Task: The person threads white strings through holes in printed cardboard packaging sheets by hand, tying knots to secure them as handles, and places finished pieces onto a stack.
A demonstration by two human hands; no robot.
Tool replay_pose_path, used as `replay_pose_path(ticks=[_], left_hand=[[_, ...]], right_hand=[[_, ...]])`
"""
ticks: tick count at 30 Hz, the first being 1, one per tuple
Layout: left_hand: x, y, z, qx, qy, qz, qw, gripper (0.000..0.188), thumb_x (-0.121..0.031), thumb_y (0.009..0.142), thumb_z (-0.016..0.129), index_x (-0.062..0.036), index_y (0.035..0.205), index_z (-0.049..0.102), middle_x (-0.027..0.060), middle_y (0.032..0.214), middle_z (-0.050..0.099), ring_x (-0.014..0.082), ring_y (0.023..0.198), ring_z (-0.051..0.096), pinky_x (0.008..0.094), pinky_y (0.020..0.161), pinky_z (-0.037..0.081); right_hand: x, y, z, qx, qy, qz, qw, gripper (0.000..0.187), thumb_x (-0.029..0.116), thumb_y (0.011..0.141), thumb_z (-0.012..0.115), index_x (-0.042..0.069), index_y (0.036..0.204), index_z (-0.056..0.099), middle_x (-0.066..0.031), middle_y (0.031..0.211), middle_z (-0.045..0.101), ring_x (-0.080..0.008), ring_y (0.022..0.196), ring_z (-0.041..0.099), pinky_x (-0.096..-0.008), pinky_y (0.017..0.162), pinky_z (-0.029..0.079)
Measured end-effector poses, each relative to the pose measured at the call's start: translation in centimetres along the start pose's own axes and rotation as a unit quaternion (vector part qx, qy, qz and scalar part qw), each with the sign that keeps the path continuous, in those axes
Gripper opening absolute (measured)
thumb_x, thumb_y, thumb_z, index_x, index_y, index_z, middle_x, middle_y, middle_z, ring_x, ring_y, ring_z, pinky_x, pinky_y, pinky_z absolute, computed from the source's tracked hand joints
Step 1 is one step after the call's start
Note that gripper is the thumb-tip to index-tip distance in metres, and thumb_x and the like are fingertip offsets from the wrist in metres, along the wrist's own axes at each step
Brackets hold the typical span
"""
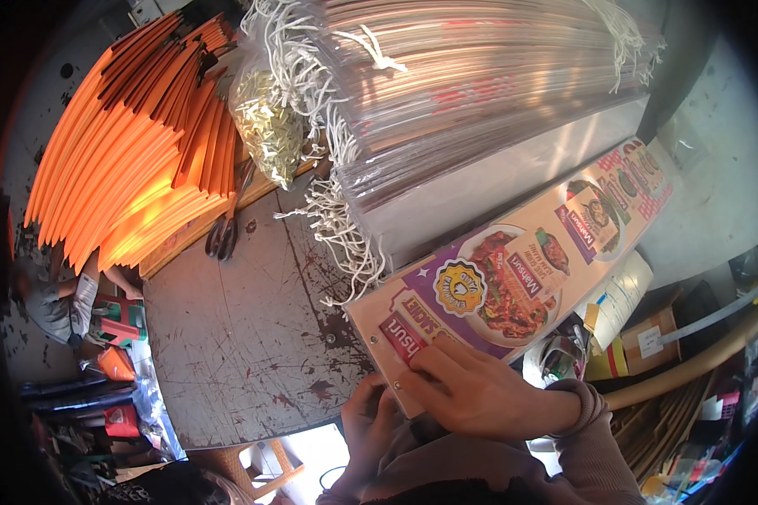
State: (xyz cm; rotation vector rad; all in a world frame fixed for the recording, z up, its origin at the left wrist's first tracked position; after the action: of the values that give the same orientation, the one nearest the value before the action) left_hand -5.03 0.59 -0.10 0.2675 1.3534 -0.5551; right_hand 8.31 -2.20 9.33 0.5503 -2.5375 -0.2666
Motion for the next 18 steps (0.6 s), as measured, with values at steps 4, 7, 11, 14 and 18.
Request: replay_pose_path(ticks=[4,7,11,14,18], left_hand=[[0.3,0.0,0.0,-0.006,-0.045,-0.006,0.999,0.015,0.001,0.088,0.044,0.0047,0.101,0.052,0.0069,0.088,0.059,0.0076,0.083,0.055,0.0188,0.072,0.043],[0.5,-0.1,-0.1,-0.001,-0.051,-0.027,0.998,0.017,0.001,0.088,0.044,0.0049,0.103,0.051,0.0076,0.091,0.059,0.0085,0.086,0.055,0.0194,0.075,0.043],[0.6,-0.2,-0.2,0.005,-0.103,-0.061,0.993,0.019,0.002,0.088,0.044,0.0053,0.105,0.05,0.0085,0.096,0.059,0.0099,0.09,0.054,0.0211,0.079,0.042],[1.1,-0.4,-0.3,-0.004,-0.143,-0.089,0.986,0.019,0.002,0.087,0.044,0.0057,0.105,0.05,0.0083,0.097,0.059,0.0103,0.091,0.054,0.0218,0.08,0.042],[1.1,-0.3,0.0,0.016,-0.16,-0.104,0.982,0.018,0.002,0.086,0.046,0.0059,0.103,0.052,0.0078,0.098,0.059,0.0105,0.091,0.054,0.0218,0.081,0.042]], right_hand=[[0.1,0.3,0.1,0.012,-0.004,0.002,1.0,0.03,0.008,0.067,0.054,-0.001,0.096,0.052,-0.0099,0.085,0.045,-0.0236,0.078,0.05,-0.0316,0.068,0.045],[-0.1,0.3,0.6,0.021,-0.018,0.006,1.0,0.029,0.01,0.067,0.054,0.001,0.094,0.053,-0.0085,0.084,0.045,-0.0219,0.078,0.05,-0.0309,0.067,0.045],[0.2,0.6,0.9,0.038,-0.05,-0.016,0.998,0.025,0.011,0.067,0.055,0.004,0.091,0.053,-0.0066,0.083,0.045,-0.0199,0.077,0.05,-0.0295,0.065,0.045],[0.7,0.9,1.2,0.024,-0.114,-0.052,0.992,0.019,0.013,0.067,0.055,0.007,0.086,0.053,-0.0052,0.082,0.046,-0.0184,0.078,0.05,-0.028,0.064,0.043],[1.6,1.1,1.8,0.03,-0.2,-0.083,0.976,0.013,0.017,0.068,0.055,0.011,0.08,0.052,-0.0029,0.078,0.047,-0.0164,0.077,0.05,-0.0277,0.063,0.042]])
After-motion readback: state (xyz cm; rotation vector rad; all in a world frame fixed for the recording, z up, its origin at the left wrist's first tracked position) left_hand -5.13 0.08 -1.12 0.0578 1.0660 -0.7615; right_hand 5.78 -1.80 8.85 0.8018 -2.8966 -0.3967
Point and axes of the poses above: each hand's wrist, its own y-axis towards the middle knuckle, its own z-axis out of the palm, x = y × z, the point moved 4 cm from there along y, towards the middle knuckle
